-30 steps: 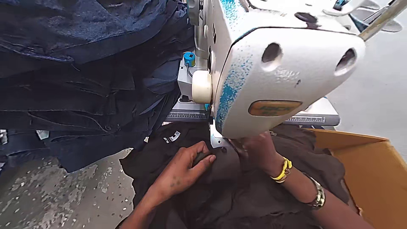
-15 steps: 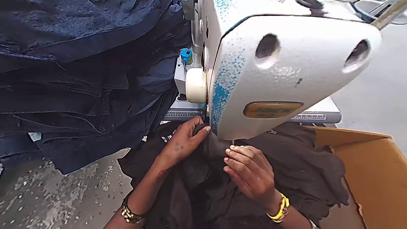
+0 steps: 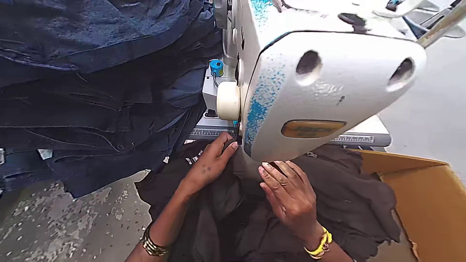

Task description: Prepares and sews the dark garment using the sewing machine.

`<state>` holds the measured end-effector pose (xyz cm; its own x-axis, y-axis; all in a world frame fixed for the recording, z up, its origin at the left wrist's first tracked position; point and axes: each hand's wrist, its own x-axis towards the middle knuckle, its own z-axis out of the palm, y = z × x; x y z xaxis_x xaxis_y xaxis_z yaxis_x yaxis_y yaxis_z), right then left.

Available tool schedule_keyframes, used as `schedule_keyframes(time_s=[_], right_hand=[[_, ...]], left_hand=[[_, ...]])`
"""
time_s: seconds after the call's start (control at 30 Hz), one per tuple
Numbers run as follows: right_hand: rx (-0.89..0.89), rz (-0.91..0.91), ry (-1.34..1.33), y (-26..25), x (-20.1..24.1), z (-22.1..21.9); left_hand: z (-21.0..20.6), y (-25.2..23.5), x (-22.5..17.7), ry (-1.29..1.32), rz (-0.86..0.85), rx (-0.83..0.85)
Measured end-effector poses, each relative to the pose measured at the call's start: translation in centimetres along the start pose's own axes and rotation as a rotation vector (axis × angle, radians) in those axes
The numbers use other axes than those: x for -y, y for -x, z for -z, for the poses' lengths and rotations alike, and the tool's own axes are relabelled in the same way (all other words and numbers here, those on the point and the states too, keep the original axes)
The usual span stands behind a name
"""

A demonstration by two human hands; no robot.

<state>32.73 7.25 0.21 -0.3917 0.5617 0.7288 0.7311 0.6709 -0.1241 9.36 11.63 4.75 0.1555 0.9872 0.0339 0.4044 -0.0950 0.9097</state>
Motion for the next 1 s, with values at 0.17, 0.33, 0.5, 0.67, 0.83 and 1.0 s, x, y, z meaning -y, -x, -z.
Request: schedule_keyframes(time_s=[0.17,0.33,0.5,0.67,0.83,1.0], right_hand=[[0.018,-0.041,0.033,0.5,1.0,0.3],[0.023,-0.071,0.025,0.8,1.7,0.3],[-0.002,-0.243,-0.048,0.4,-3.0,1.9],[0.188,-0.546,0.309,-0.3,-16.2,4.3],[0.313,-0.568,0.34,-0.8,-21.8,2.8],[0.271,-0.508,0.35,-0.9,-22.3,2.1]], left_hand=[[0.2,-1.7,-0.4,-0.153,-0.018,0.075],[0.4,-1.2,-0.8,-0.039,0.024,0.079],[1.2,0.6,0.6,0.574,0.299,0.011],[1.3,4.0,5.6,0.687,0.41,0.119],[1.0,4.5,7.8,0.734,0.338,0.07],[0.9,4.1,7.5,0.699,0.37,0.01]])
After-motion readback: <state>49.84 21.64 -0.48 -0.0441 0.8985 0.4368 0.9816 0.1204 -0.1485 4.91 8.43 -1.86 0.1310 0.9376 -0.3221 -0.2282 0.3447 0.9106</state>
